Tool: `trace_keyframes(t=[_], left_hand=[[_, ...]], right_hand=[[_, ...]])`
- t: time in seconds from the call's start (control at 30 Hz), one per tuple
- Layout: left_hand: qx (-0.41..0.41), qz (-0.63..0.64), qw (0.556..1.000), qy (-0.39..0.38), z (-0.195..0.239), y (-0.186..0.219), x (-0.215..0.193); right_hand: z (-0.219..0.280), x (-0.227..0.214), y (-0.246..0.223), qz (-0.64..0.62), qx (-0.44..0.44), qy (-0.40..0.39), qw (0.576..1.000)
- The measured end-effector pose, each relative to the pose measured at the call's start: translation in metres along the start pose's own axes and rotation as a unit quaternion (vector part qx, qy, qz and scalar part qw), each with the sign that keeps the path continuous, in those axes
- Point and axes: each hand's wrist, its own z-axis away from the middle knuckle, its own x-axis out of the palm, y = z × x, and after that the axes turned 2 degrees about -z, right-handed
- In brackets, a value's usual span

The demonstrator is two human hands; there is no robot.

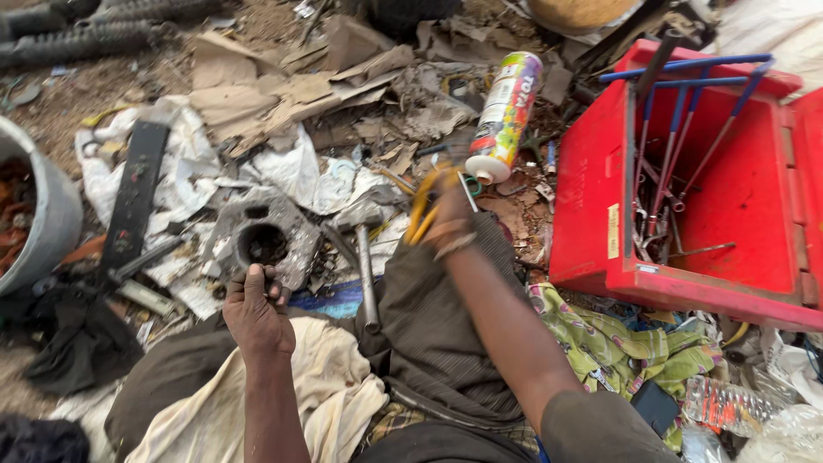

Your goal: The person sits on the ground and uses a hammer and a chisel to shape a small metal piece. They then use pliers to bend and adjust the metal piece further.

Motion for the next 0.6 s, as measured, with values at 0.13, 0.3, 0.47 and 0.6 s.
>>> trace_keyframes(t=[0.13, 0.3, 0.47, 0.6], left_hand=[[0.017, -0.001, 1.000, 0.005, 0.006, 0.012, -0.015], [0.019, -0.021, 1.000, 0.008, 0.009, 0.008, -0.020], [-0.013, -0.023, 0.999, 0.018, 0.007, 0.009, -0.024], [0.002, -0.040, 0.999, 0.006, 0.015, 0.017, -0.040]], right_hand=[[-0.015, 0.004, -0.024, -0.022, 0.036, 0.101, 0.994], [0.051, 0.025, 0.026, 0.298, 0.107, -0.157, 0.936], [0.087, 0.051, 0.049, 0.443, 0.133, -0.319, 0.827], [0.060, 0.034, 0.031, 0.242, 0.078, -0.193, 0.948]])
